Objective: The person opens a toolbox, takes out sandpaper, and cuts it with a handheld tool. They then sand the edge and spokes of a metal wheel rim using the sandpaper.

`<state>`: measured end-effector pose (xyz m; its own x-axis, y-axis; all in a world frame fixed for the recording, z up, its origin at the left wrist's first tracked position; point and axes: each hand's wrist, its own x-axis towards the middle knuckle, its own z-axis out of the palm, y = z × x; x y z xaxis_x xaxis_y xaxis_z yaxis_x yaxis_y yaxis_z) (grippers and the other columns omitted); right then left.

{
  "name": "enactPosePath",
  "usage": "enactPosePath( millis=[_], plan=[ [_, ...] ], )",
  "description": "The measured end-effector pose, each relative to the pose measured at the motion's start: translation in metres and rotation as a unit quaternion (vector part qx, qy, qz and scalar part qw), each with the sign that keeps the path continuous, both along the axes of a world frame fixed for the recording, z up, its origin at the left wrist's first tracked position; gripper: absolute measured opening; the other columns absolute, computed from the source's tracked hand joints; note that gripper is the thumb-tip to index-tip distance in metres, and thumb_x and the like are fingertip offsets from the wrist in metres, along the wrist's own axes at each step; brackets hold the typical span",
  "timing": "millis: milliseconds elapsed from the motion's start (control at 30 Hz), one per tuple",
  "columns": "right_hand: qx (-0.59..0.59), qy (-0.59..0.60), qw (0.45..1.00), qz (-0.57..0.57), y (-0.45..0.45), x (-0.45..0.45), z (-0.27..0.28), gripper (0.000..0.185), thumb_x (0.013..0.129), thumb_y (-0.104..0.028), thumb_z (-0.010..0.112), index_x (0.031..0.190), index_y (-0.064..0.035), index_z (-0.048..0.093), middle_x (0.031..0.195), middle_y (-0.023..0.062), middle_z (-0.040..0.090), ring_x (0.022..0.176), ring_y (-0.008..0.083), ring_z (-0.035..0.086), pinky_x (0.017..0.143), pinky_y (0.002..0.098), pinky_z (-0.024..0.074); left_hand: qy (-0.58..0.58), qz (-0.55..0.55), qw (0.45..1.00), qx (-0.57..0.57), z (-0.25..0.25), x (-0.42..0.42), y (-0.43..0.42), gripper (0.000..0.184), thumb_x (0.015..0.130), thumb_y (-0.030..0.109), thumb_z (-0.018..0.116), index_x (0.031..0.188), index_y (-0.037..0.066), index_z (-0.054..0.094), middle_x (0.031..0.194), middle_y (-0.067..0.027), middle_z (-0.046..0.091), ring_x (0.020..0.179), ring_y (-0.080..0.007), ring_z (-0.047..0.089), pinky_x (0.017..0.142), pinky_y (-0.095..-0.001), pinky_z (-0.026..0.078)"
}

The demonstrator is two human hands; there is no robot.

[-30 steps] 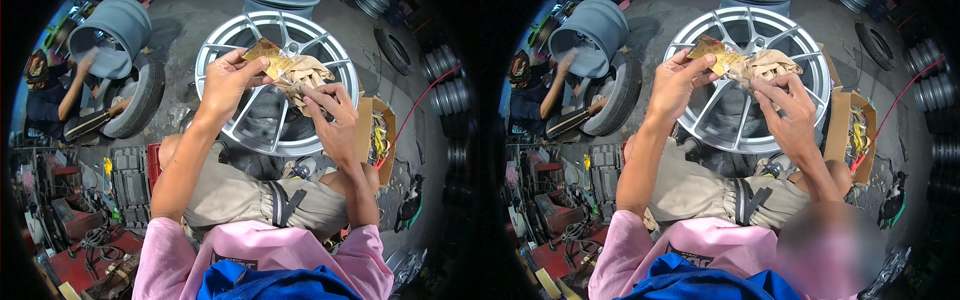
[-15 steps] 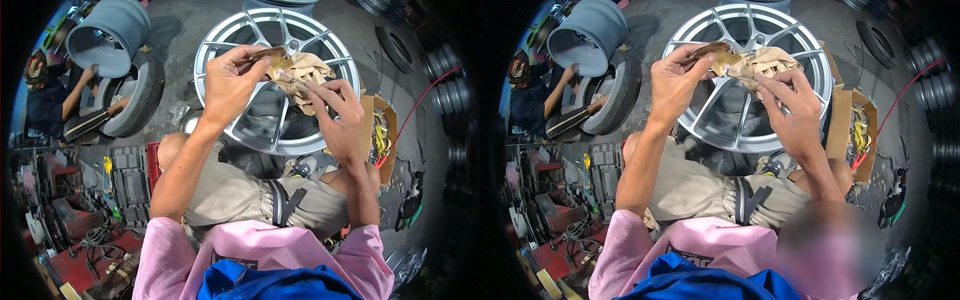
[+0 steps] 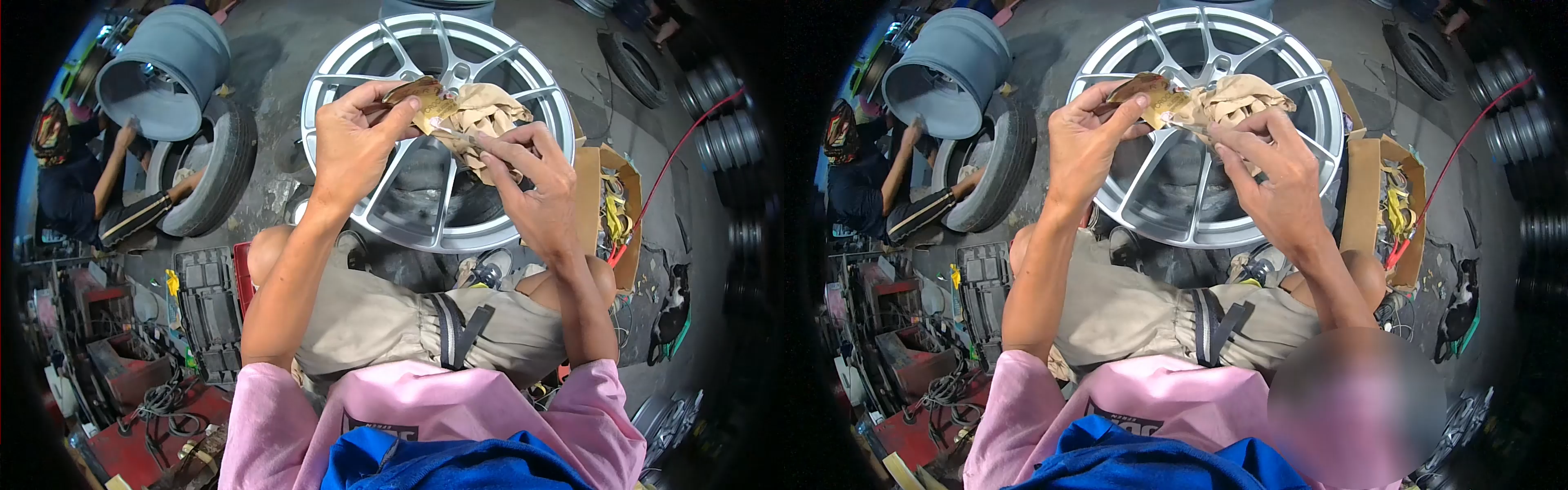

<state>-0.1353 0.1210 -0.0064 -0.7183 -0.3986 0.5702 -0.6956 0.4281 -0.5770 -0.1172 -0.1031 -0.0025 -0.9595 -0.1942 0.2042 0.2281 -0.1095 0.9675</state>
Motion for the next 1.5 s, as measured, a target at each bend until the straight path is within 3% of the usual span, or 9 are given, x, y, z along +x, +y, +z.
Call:
enactPosePath(
  millis=[133, 733, 800, 900, 1133, 1333, 1500],
  plan=[
    [-0.001, -0.019, 1.0, -0.025, 0.003, -0.001, 0.001, 0.026, 0.084, 0.0, 0.074, 0.108, -0.0072, 0.078, 0.092, 0.0075, 0.061, 0.081, 0.0205, 0.064, 0.073, 0.0324, 0.0523, 0.001, 0.006, 1.0, 0.003, -0.001, 0.0, 0.002, 0.02, 0.095, 0.002, 0.069, 0.113, -0.008, 0.069, 0.104, -0.0123, 0.073, 0.092, -0.0147, 0.071, 0.077, -0.0272, 0.063],
    [-0.001, -0.018, 1.0, -0.012, 0.003, -0.002, -0.002, 0.025, 0.084, 0.0, 0.074, 0.107, -0.0081, 0.078, 0.09, 0.007, 0.061, 0.079, 0.0191, 0.063, 0.068, 0.0312, 0.0523, -0.006, 0.005, 1.0, -0.005, -0.005, -0.002, 0.004, 0.022, 0.094, 0.002, 0.07, 0.113, -0.009, 0.068, 0.104, -0.0133, 0.073, 0.092, -0.0153, 0.071, 0.075, -0.0264, 0.063],
    [-0.02, -0.068, 0.997, 0.008, -0.001, 0.002, -0.001, 0.024, 0.085, -0.001, 0.073, 0.107, -0.0086, 0.078, 0.09, 0.0068, 0.061, 0.079, 0.019, 0.063, 0.068, 0.0312, 0.0521, -0.008, 0.003, 1.0, -0.006, -0.004, -0.002, 0.005, 0.022, 0.094, 0.002, 0.07, 0.113, -0.009, 0.068, 0.104, -0.0133, 0.073, 0.092, -0.0153, 0.071, 0.075, -0.0263, 0.063],
    [0.001, -0.02, 1.0, -0.004, 0.005, -0.004, -0.003, 0.023, 0.085, -0.001, 0.074, 0.107, -0.0085, 0.078, 0.09, 0.0065, 0.061, 0.078, 0.0189, 0.063, 0.067, 0.0307, 0.0519, -0.01, 0.006, 1.0, -0.011, -0.003, -0.003, 0.003, 0.022, 0.094, 0.002, 0.07, 0.113, -0.009, 0.068, 0.104, -0.0133, 0.073, 0.092, -0.0153, 0.071, 0.075, -0.0261, 0.063],
    [-0.016, -0.055, 0.998, 0.011, 0.003, -0.001, -0.003, 0.023, 0.085, -0.001, 0.075, 0.107, -0.0082, 0.078, 0.088, 0.006, 0.062, 0.078, 0.018, 0.063, 0.067, 0.0307, 0.0517, -0.016, 0.0, 1.0, -0.012, -0.004, -0.003, 0.005, 0.023, 0.094, 0.003, 0.071, 0.113, -0.008, 0.068, 0.104, -0.0136, 0.073, 0.092, -0.0152, 0.071, 0.074, -0.0258, 0.063],
    [-0.016, -0.014, 1.0, -0.015, 0.006, -0.004, -0.003, 0.024, 0.084, -0.001, 0.075, 0.106, -0.0074, 0.078, 0.089, 0.0064, 0.063, 0.077, 0.0182, 0.064, 0.067, 0.0308, 0.052, -0.009, -0.013, 1.0, -0.008, -0.005, -0.007, 0.006, 0.025, 0.094, 0.007, 0.072, 0.115, -0.007, 0.069, 0.106, -0.0137, 0.073, 0.094, -0.0159, 0.071, 0.077, -0.0285, 0.064],
    [-0.009, -0.044, 0.999, -0.014, 0.01, -0.003, -0.001, 0.024, 0.084, 0.0, 0.074, 0.106, -0.0078, 0.079, 0.09, 0.0067, 0.063, 0.079, 0.018, 0.064, 0.069, 0.0303, 0.0522, -0.009, -0.005, 1.0, -0.002, -0.003, -0.008, 0.008, 0.023, 0.094, 0.003, 0.07, 0.114, -0.008, 0.068, 0.106, -0.0137, 0.073, 0.093, -0.0157, 0.072, 0.075, -0.0257, 0.063]
  ],
)
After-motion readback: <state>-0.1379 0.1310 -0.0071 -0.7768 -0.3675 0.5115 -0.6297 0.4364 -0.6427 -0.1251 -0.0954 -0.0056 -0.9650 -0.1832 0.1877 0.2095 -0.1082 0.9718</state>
